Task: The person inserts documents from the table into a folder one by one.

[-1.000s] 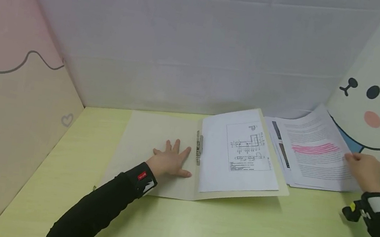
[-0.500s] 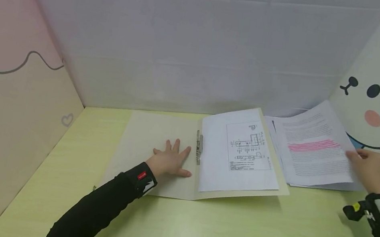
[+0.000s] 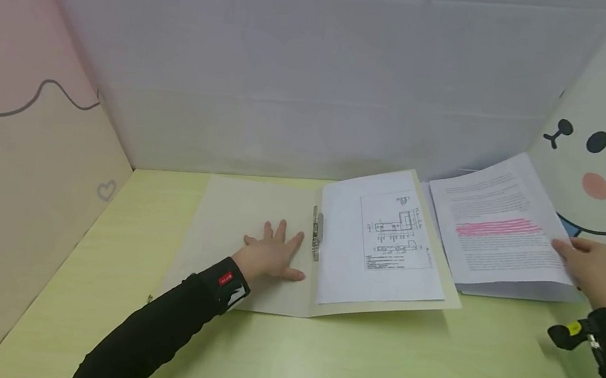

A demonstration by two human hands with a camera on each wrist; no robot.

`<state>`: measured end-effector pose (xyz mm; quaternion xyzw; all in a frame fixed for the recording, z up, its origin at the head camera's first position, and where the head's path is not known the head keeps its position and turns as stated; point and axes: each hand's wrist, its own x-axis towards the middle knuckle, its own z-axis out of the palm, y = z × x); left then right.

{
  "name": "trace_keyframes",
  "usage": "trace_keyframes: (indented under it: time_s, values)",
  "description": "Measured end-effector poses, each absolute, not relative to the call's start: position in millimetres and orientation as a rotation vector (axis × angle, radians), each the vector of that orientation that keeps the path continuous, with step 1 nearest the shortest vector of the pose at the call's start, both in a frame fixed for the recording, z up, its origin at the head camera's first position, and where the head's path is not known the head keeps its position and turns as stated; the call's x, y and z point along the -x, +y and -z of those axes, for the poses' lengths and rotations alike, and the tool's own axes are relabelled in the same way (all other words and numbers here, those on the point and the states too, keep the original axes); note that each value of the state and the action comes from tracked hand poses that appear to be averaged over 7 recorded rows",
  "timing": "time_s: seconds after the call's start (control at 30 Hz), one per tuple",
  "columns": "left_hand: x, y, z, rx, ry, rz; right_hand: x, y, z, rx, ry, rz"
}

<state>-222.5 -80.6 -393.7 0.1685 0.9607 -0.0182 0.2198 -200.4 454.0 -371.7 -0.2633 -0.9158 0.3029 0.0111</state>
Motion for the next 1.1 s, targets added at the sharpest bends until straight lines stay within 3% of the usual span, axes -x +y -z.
trace_keyframes:
  time_s: [0.67, 1.1]
  values:
    - [224.7, -80.8, 395.8, -0.468, 2.673, 0.068, 193.7, 443.6, 359.1, 0.744, -2.806, -1.036]
    - [224.1, -80.3, 395.9, -0.477, 2.681, 0.07, 195.0, 409.1, 353.9, 0.472, -2.879, -1.137]
